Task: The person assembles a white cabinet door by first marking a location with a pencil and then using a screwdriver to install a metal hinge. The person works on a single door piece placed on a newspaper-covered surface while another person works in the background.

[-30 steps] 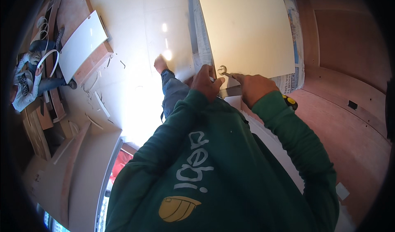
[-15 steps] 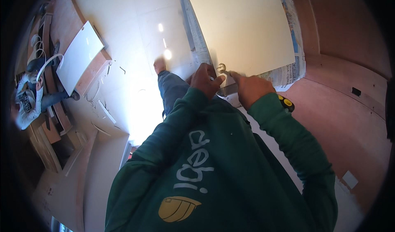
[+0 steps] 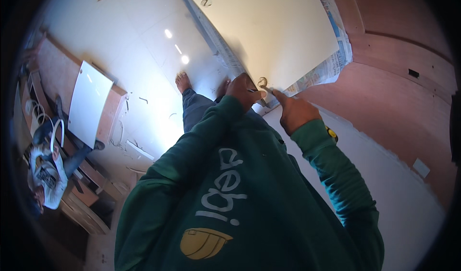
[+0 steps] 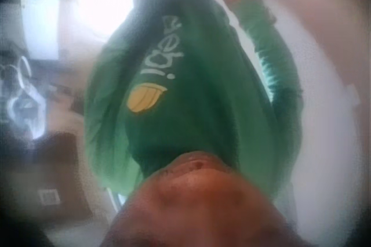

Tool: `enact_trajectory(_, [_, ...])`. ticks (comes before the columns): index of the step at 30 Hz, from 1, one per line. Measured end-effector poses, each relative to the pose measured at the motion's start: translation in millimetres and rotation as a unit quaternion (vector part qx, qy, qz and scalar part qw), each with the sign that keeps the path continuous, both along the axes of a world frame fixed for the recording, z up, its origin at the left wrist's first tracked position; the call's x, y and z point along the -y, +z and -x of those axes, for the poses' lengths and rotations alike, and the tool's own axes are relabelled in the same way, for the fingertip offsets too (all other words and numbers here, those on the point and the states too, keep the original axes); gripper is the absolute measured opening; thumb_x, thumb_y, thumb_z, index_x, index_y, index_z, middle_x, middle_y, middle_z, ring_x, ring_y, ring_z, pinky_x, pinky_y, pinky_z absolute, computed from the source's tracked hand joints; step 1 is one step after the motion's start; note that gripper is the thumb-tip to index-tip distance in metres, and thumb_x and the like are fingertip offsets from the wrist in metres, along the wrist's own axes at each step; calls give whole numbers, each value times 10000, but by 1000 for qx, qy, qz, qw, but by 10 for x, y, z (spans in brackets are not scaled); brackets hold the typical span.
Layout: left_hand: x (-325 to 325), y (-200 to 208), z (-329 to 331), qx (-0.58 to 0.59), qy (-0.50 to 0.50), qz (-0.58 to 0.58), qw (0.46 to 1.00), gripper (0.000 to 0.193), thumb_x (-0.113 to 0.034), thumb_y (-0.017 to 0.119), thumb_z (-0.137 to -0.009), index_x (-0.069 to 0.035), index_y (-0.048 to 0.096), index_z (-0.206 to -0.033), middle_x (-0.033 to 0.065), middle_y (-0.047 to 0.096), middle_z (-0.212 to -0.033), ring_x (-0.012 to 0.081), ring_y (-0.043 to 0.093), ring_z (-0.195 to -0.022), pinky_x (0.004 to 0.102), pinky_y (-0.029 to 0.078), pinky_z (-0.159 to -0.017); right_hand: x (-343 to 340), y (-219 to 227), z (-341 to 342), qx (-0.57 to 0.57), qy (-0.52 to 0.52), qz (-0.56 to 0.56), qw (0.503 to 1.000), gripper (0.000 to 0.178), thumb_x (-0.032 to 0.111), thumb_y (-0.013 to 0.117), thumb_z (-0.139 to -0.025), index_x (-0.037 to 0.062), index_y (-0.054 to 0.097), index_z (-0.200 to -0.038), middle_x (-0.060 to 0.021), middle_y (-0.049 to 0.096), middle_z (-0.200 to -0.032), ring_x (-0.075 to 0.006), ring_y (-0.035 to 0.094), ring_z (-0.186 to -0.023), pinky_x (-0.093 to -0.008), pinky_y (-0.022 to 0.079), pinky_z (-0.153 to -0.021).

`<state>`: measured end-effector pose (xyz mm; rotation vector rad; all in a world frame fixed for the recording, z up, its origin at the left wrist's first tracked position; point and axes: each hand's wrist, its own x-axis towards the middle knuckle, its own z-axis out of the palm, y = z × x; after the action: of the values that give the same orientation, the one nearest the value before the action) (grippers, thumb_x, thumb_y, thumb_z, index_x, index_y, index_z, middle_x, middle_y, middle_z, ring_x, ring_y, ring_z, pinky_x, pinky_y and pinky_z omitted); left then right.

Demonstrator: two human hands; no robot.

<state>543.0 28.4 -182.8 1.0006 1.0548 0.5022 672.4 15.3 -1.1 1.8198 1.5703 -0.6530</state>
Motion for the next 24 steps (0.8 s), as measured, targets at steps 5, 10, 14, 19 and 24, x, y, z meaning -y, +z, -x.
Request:
enact_trajectory(5, [-172, 47, 74, 14, -87, 87, 992, 499, -163, 833, -813, 120, 592, -1146, 210, 713, -1074, 254, 727, -909, 379, 613, -715, 36, -106, 32, -34, -106, -14, 994, 491, 145, 552, -931, 228, 590, -1414, -166, 744, -1032, -378, 716, -965, -499, 568, -848])
enact_trajectory(10, [-331, 51, 171, 81, -108, 222, 966, 424, -96, 773, -893, 73, 568, -1223, 181, 703, -1163, 286, 713, -1061, 433, 608, -872, 77, -79, 72, -13, -154, -12, 988, 422, 182, 517, -968, 194, 601, -1382, -161, 745, -981, -365, 731, -937, -494, 578, -824])
enact_trajectory(14, [-442, 198, 149, 34, -137, 215, 966, 414, -76, 754, -913, 25, 556, -1262, 144, 693, -1191, 269, 709, -1076, 423, 601, -891, 89, -7, 336, 36, -172, -12, 984, 465, 137, 521, -962, 212, 583, -1416, -180, 742, -901, -354, 739, -846, -485, 590, -762])
enact_trajectory(19, [-453, 160, 164, 32, -154, 240, 958, 394, -75, 756, -910, 9, 567, -1246, 112, 694, -1146, 253, 712, -1066, 395, 603, -855, 131, 11, 324, 15, -200, -4, 980, 488, 132, 529, -970, 223, 567, -1448, -184, 720, -885, -358, 740, -800, -466, 595, -699])
enact_trajectory(24, [-617, 249, 178, 17, -180, 260, 948, 391, -80, 761, -902, -6, 589, -1245, 111, 695, -1145, 252, 713, -1065, 383, 603, -844, 280, -56, 307, 61, -124, -106, 985, 396, 168, 516, -989, 205, 580, -1378, -153, 677, -919, -332, 742, -761, -442, 594, -666])
